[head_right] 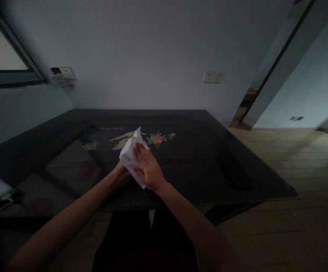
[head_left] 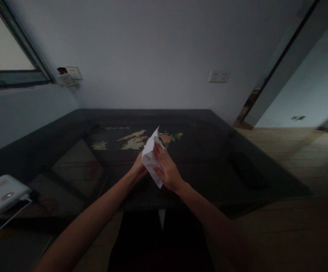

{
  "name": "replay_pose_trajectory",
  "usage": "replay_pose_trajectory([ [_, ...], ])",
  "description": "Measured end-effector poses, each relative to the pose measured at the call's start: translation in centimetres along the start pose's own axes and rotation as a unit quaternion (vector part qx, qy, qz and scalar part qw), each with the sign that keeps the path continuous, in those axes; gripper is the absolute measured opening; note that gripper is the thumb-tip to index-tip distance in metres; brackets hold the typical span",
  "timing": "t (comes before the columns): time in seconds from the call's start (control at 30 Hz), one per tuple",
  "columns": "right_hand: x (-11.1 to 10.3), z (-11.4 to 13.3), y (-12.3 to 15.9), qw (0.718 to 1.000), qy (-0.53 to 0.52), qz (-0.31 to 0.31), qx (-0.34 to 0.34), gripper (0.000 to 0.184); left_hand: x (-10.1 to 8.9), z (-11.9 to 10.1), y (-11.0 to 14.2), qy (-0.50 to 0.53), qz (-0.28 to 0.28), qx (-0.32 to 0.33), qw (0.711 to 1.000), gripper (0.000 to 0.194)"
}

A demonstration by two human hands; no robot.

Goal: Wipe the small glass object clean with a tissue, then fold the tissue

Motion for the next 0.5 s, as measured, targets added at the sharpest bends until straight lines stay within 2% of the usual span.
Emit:
replay_pose_trajectory([
  [0.07, -0.1, 0.0, -0.2, 1.0, -0.004, -0.002, 0.009, 0.06, 0.2, 0.2, 0.0, -0.013, -0.01, 0.005, 1.0, 0.033],
  [0.17, -0.3, -0.3, -0.2, 0.999, -0.027, -0.019, 0.027, 0.061, 0.4, 0.3, 0.2, -0.037, -0.011, 0.009, 0.999, 0.037],
  [0.37, -0.6, -2.3, 0.2, 0.989, -0.098, -0.082, 0.078, 0.059, 0.7, 0.4, 0.7, -0.036, 0.06, 0.008, 0.998, 0.061],
  [0.5, -0.3, -2.2, 0.4, 0.99, -0.101, -0.063, 0.08, 0.061, 0.5, -0.2, 0.6, -0.006, 0.031, 0.034, 0.999, 0.054],
])
Point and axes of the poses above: each hand's wrist, its own y-axis away from the middle knuckle, its own x-axis out of the palm, z = x × y, the point moved 4 cm from there along -y, towards the middle knuckle, and after that the axes turned 13 degrees about z, right-handed, at the moved point
